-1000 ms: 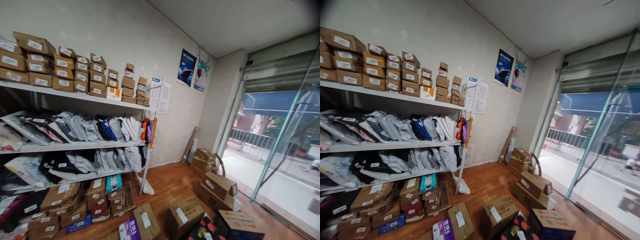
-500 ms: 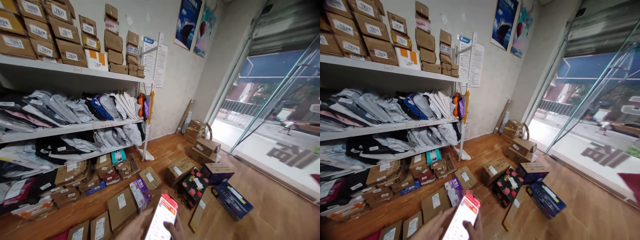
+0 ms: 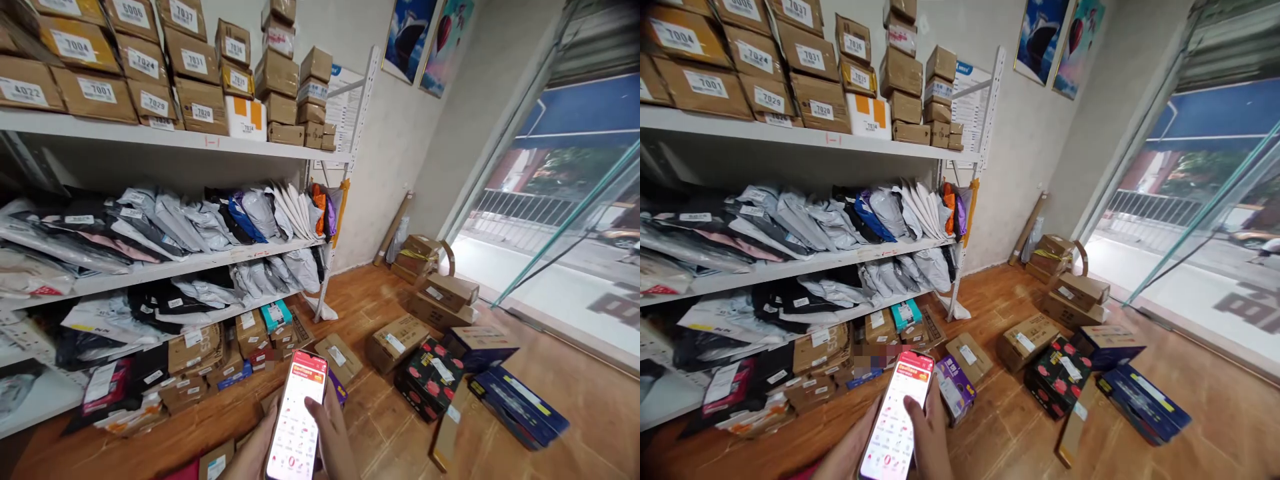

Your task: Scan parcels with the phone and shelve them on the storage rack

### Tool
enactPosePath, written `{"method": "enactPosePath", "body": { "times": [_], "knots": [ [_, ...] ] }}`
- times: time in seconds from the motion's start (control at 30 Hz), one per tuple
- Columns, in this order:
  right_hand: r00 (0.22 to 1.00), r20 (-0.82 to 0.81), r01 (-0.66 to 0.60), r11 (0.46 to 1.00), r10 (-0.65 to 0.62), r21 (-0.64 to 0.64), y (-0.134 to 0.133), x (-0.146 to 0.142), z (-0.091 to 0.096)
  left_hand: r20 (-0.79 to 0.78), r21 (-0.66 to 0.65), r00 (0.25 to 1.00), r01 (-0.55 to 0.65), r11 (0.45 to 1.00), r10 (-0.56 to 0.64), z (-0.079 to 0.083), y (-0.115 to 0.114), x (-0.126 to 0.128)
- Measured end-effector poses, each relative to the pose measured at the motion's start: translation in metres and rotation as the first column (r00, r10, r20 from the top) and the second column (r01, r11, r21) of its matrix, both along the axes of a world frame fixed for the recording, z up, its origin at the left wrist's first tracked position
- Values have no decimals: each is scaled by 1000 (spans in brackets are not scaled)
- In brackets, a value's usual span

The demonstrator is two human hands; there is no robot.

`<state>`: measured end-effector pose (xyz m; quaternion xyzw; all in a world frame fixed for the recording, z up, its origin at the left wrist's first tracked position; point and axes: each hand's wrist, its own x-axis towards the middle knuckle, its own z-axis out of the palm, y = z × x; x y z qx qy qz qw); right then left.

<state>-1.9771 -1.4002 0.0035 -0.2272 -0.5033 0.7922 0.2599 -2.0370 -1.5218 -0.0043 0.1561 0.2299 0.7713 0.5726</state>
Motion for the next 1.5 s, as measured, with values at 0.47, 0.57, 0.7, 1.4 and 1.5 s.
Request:
{"method": "enactPosePath", "body": {
  "times": [0.47,0.57,0.7,1.4,1.5],
  "knots": [
    [995,97,0,993,-11,121,-51,-62,24,65,-38,988,-137,990,139,-14,-40,-57],
    [996,85,1,990,-13,139,-55,-65,23,79,-49,986,-141,989,145,-16,-45,-58],
    [996,83,13,996,-21,88,-57,-66,17,84,-75,988,-121,990,128,-17,-50,-58],
    [988,-125,-101,989,87,-109,-65,-65,-6,147,-63,974,-166,984,174,-17,-55,-78],
    [961,-134,-259,959,243,-114,-50,-56,-7,140,33,985,-106,994,101,-16,-53,-84]
  ]
}}
